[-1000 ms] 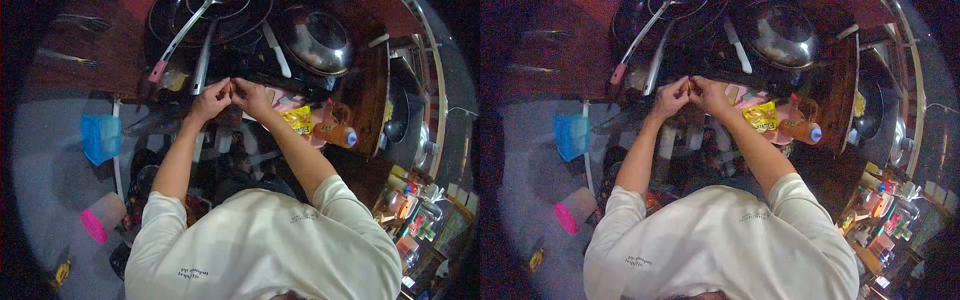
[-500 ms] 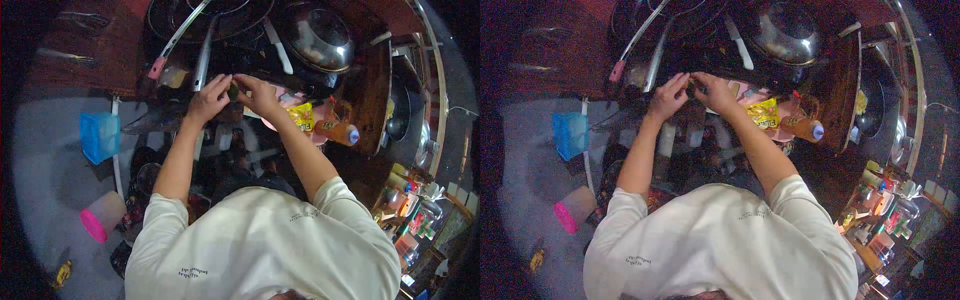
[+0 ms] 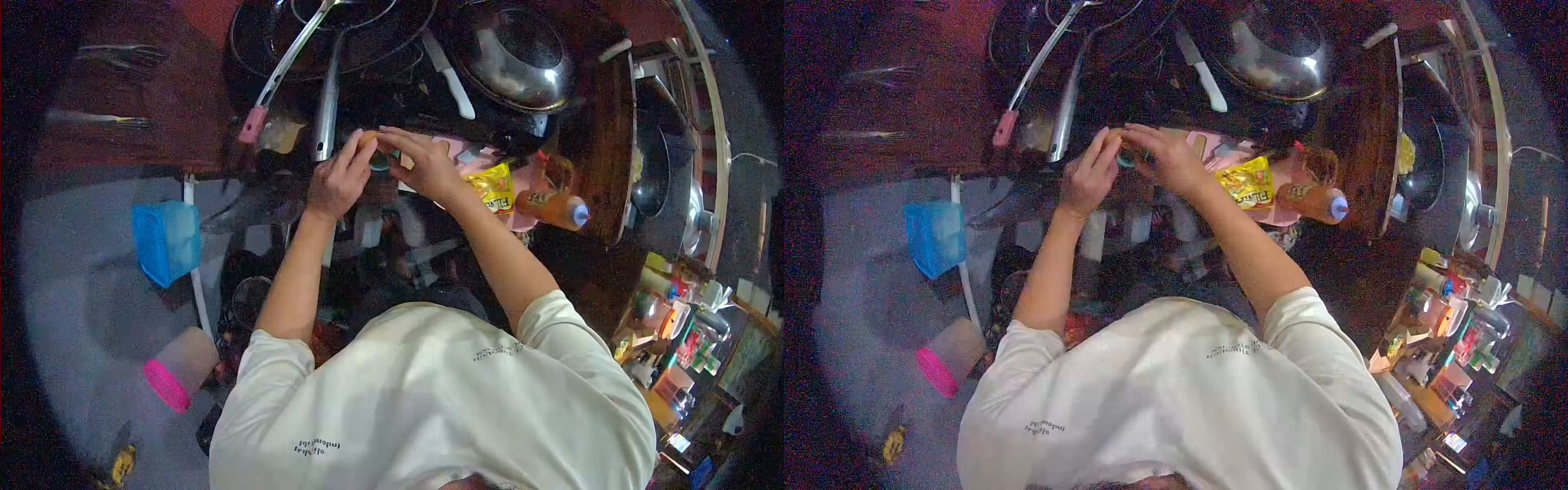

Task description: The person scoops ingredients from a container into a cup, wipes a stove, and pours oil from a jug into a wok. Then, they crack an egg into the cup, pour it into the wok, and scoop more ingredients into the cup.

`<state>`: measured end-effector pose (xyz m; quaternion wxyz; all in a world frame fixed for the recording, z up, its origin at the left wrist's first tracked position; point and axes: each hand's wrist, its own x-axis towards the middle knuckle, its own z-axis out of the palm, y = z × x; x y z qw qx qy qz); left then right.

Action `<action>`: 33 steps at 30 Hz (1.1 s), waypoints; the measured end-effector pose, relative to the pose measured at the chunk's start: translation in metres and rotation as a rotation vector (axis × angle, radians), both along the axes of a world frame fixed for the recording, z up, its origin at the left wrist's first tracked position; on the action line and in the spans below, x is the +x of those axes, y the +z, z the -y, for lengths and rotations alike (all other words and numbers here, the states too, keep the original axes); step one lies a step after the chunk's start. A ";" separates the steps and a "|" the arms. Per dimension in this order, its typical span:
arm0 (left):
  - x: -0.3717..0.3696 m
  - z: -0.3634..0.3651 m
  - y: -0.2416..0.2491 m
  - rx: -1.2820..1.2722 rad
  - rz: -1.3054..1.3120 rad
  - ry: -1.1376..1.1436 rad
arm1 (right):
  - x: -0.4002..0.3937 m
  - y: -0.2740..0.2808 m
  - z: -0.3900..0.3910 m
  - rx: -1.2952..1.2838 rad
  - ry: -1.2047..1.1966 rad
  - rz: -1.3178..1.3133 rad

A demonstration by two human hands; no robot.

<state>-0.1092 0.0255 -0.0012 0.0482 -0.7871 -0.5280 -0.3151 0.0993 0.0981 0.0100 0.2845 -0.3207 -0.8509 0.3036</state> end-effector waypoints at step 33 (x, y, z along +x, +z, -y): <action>0.462 0.088 -0.185 -1.122 0.672 -0.336 | 0.375 -0.181 0.210 -1.324 -1.217 -1.303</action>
